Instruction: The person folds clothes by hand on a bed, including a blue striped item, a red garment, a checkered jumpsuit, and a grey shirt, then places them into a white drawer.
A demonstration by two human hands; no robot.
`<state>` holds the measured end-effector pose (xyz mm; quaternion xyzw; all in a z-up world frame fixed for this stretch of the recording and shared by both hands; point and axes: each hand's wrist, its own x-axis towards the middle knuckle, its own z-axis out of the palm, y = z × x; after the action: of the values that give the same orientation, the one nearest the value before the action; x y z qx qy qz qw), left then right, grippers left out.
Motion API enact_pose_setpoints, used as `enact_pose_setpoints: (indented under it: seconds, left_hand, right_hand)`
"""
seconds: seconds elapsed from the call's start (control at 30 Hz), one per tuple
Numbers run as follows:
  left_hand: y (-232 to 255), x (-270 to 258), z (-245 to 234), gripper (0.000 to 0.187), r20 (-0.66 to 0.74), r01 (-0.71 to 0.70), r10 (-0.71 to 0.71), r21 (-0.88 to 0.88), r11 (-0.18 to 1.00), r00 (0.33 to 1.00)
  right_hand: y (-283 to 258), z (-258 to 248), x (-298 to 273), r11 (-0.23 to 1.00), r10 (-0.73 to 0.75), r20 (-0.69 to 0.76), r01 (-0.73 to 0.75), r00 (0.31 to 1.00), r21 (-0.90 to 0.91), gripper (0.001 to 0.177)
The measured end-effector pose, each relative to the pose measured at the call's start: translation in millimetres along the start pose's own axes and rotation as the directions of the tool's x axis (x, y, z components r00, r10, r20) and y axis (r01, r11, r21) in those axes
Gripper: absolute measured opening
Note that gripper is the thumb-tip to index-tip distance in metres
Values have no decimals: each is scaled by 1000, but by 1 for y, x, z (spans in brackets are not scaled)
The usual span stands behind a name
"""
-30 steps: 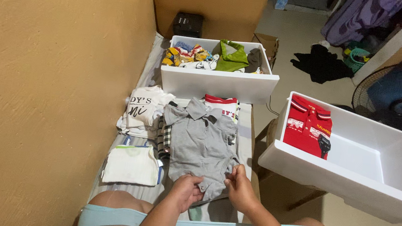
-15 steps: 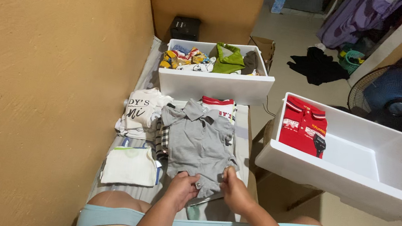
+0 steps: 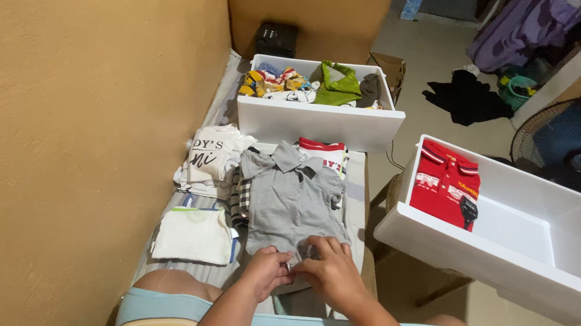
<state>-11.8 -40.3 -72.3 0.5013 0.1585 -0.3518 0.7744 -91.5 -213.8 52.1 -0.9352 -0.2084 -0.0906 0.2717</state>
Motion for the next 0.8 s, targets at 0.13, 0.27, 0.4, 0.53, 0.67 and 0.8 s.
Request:
enact_pose_setpoints:
  seconds: [0.13,0.27,0.4,0.53,0.67,0.8]
  left_hand:
    - [-5,14,-10,8,25,8,-7,-41,999,1000]
    - [-8,9,-4,13,55,-93,91,21,995,994]
    - [-2,-9,7,18,2,-269,284,330,905,959]
    - [3,-20,12,18,-32,-266,293,336,903,956]
    - [0,-20,12,19,-49,-272,304,334,903,951]
    - [0,-22,16,20,-73,-256,292,311,915,954]
  right_hand:
    - [3,-3,-1,997,-59,-40,57,997,-46,21]
    - [12,9,-4,998,54,-98,-53,994,15,15]
    - [18,20,-1,954,250,-72,-233,966,191,12]
    - [17,21,4,919,344,55,-348,937,184,12]
    - [14,20,4,920,312,42,-313,949,235,11]
    - [10,23,7,782,495,216,-540,842,313,14]
